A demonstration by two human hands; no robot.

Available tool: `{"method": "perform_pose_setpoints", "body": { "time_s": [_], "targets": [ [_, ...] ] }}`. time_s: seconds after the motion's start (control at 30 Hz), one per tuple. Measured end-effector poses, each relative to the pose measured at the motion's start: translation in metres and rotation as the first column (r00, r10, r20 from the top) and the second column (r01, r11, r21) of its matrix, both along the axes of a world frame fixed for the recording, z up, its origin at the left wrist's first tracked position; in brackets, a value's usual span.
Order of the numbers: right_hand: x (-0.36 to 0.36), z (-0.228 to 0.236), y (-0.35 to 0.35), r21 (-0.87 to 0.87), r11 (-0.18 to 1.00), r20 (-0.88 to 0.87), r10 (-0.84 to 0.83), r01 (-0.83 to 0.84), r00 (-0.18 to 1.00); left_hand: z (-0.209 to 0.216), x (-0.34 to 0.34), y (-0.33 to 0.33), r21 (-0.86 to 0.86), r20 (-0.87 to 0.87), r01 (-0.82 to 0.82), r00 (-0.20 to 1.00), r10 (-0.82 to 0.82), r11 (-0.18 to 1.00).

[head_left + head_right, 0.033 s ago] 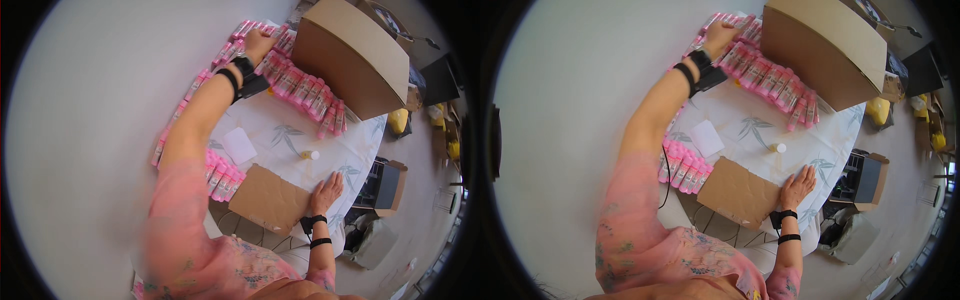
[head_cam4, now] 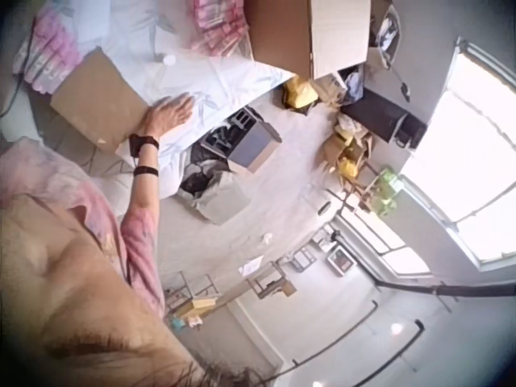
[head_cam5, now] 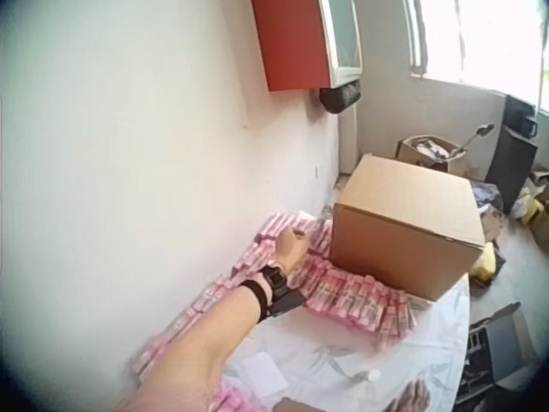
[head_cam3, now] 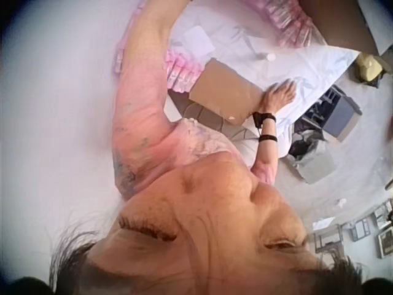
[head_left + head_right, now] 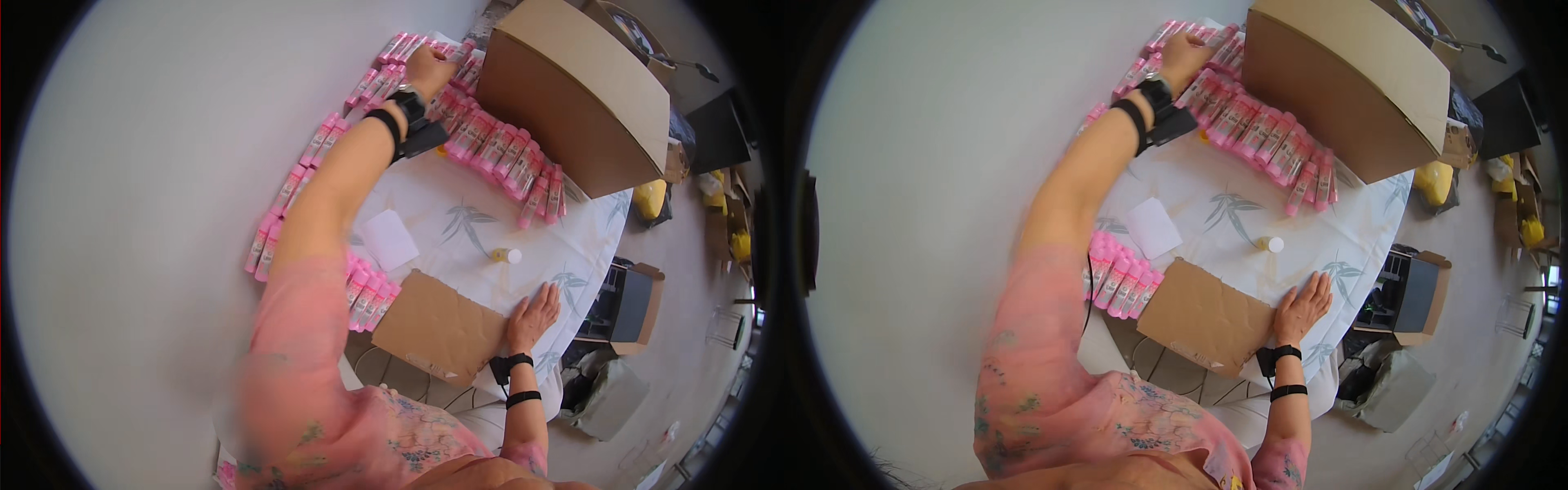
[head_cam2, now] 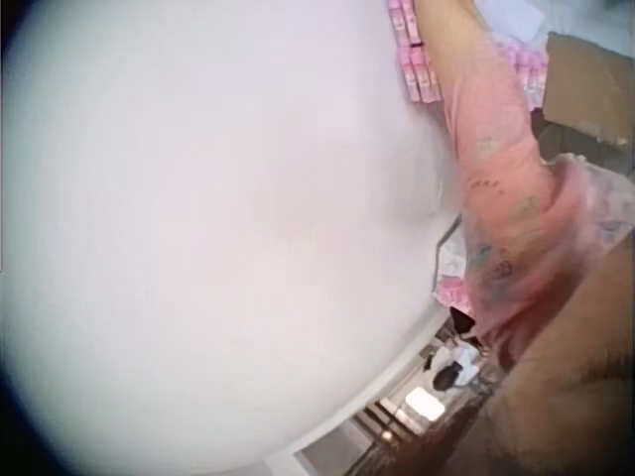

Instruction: The recorder is picking up and inspecting small pink-capped tubes from a table and putting them back in rows.

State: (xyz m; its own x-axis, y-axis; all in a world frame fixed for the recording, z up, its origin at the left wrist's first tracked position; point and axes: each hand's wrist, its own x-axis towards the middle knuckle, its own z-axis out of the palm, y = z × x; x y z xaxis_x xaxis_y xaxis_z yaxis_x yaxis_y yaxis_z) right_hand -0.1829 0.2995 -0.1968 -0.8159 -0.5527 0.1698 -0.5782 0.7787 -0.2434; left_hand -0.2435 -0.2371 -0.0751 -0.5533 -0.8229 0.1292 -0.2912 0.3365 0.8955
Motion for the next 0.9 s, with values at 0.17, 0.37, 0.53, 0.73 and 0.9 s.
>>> {"method": "perform_pose_setpoints", "body": {
  "time_s": [0.17, 0.37, 0.53, 0.73, 0.9],
  "targets": [
    [-0.006, -0.002, 0.007, 0.026, 0.999, 0.008, -0.029, 0.029, 1.0, -0.038, -0.07, 0.016, -0.39, 0.07, -0.101, 0.988, 0.139, 0.915],
    [-0.008, 0.0, 0.004, 0.028, 0.999, 0.034, -0.02, 0.019, 0.999, -0.063, -0.096, 0.005, -0.622, 0.36, 0.014, 0.893, 0.27, 0.783],
    [-0.006, 0.0, 0.003, 0.03, 0.999, 0.037, -0.018, 0.017, 0.999, -0.074, -0.1, -0.006, -0.611, 0.406, 0.082, 0.887, 0.222, 0.788],
    [-0.005, 0.005, 0.0, 0.024, 1.0, 0.035, -0.017, 0.016, 0.999, -0.056, -0.084, -0.018, -0.533, 0.466, 0.168, 0.876, 0.122, 0.829],
    [-0.005, 0.007, 0.002, 0.009, 1.0, 0.043, -0.024, 0.023, 0.999, -0.008, -0.046, -0.025, -0.636, 0.192, 0.071, 0.979, 0.068, 0.769]
  ]
}}
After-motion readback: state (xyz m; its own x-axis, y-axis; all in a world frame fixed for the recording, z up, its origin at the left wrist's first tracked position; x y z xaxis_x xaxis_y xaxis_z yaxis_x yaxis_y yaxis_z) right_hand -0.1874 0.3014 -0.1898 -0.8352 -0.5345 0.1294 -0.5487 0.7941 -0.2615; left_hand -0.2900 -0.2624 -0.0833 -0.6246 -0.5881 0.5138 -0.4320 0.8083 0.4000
